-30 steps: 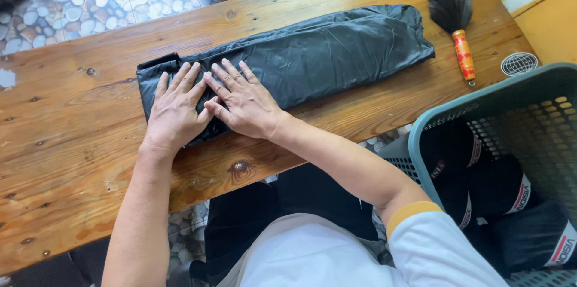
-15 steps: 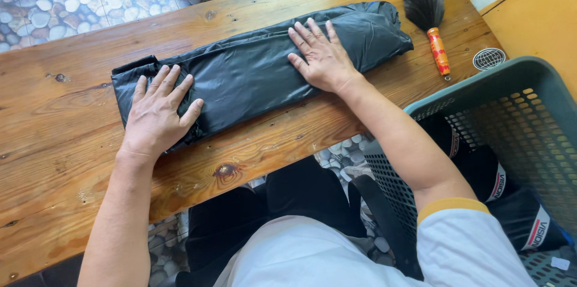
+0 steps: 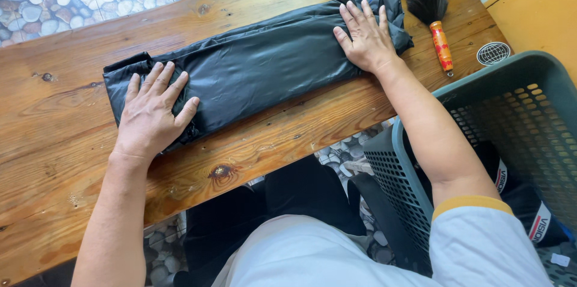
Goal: The person cleans a black bag with a duster, places it in a basket, then retrieves another black bag to clean and fold. They repeatedly dust and fold the bag on a wooden table, then place it in a basket.
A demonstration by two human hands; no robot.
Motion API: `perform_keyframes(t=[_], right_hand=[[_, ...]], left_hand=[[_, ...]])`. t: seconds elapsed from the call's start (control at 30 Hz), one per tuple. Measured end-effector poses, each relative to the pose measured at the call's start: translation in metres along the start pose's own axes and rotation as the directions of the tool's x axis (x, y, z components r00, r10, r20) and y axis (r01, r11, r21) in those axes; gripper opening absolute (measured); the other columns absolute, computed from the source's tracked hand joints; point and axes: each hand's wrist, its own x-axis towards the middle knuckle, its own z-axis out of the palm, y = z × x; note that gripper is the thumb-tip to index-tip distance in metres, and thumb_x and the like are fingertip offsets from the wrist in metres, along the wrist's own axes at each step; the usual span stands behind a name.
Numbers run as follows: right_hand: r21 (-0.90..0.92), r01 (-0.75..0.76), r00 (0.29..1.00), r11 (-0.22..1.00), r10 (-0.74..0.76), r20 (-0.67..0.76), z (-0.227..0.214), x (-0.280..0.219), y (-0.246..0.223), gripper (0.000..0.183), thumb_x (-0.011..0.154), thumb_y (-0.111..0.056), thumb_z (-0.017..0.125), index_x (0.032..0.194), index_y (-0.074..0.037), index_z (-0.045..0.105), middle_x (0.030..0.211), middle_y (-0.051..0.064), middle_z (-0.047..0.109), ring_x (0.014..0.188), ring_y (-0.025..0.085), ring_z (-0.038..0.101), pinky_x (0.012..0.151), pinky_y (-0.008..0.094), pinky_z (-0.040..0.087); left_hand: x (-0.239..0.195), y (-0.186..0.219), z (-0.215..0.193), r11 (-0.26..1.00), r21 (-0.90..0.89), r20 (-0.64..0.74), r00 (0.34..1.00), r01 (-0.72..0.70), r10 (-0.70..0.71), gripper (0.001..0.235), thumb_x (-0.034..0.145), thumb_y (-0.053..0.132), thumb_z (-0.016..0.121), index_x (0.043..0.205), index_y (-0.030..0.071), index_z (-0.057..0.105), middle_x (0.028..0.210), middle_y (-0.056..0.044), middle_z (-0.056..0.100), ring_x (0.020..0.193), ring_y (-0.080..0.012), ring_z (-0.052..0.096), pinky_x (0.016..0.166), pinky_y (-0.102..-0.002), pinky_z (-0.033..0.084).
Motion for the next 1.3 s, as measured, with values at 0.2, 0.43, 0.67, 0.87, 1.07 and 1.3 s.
perform_keyframes(t=[0.2, 0.43, 0.67, 0.87, 1.07, 1.3], right_hand=[[0.075, 0.005, 1.000, 0.997, -0.003, -0.021, 0.010, 0.005, 0.012, 0.072, 0.105, -0.058, 0.027, 0.164, -0.018, 0.027, 0.172, 0.005, 0.023, 0.159, 0.030, 0.009, 0.124, 0.058, -0.004], [0.158, -0.038, 0.992, 0.987, 0.018, 0.124, -0.006, 0.005, 0.009, 0.072, 0.102, -0.059, 0.018, 0.165, -0.025, 0.024, 0.174, -0.001, 0.015, 0.161, 0.024, 0.003, 0.126, 0.053, -0.007], [-0.072, -0.043, 0.992, 0.996, 0.052, 0.119, -0.007, 0.023, -0.001, 0.066, 0.103, -0.049, 0.029, 0.161, -0.017, 0.037, 0.173, 0.007, 0.023, 0.160, 0.032, 0.011, 0.122, 0.065, -0.006], [-0.094, 0.208, 0.969, 0.974, -0.218, -0.115, 0.004, 0.003, -0.137, 0.067, 0.107, -0.044, 0.028, 0.163, -0.007, 0.033, 0.171, 0.018, 0.023, 0.158, 0.037, 0.012, 0.121, 0.064, -0.004], [-0.021, 0.551, 0.795, 0.835, -0.532, -0.291, 0.037, -0.034, -0.262, 0.053, 0.108, -0.031, 0.044, 0.153, -0.004, 0.052, 0.161, 0.019, 0.045, 0.153, 0.038, 0.031, 0.121, 0.064, 0.016], [-0.026, 0.512, 0.834, 0.858, -0.504, -0.225, 0.070, -0.027, -0.281, 0.056, 0.107, -0.034, 0.039, 0.155, -0.007, 0.050, 0.163, 0.015, 0.044, 0.155, 0.036, 0.027, 0.123, 0.063, 0.015]], left_hand=[[0.000, 0.001, -0.002, 1.000, -0.017, -0.003, 1.000, 0.001, -0.001, 0.065, 0.102, 0.054, 0.045, 0.152, 0.014, 0.055, 0.166, -0.012, 0.041, 0.157, -0.0265, 0.028, 0.126, -0.052, 0.011], [-0.001, 0.001, 0.001, 1.000, 0.008, -0.073, 0.997, 0.005, -0.004, 0.062, 0.101, 0.053, 0.049, 0.150, 0.015, 0.059, 0.163, -0.014, 0.046, 0.155, -0.0263, 0.032, 0.125, -0.052, 0.015], [0.000, -0.003, 0.001, 0.998, -0.048, -0.022, 0.999, 0.030, -0.031, 0.065, 0.101, 0.055, 0.045, 0.151, 0.015, 0.055, 0.163, -0.012, 0.042, 0.155, -0.0267, 0.027, 0.124, -0.054, 0.010], [-0.001, -0.003, 0.002, 1.000, -0.025, -0.019, 1.000, 0.011, -0.012, 0.066, 0.101, 0.057, 0.040, 0.152, 0.016, 0.052, 0.164, -0.012, 0.039, 0.155, -0.0263, 0.026, 0.124, -0.054, 0.009], [-0.001, -0.008, 0.013, 0.996, 0.084, -0.078, 0.997, 0.011, -0.004, 0.063, 0.102, 0.061, 0.043, 0.151, 0.023, 0.057, 0.161, -0.009, 0.049, 0.153, -0.0264, 0.036, 0.125, -0.055, 0.020], [-0.006, -0.001, 0.007, 1.000, -0.012, -0.081, 0.996, 0.023, -0.024, 0.066, 0.110, 0.056, 0.030, 0.159, 0.015, 0.044, 0.161, -0.014, 0.047, 0.154, -0.0270, 0.035, 0.126, -0.055, 0.014]])
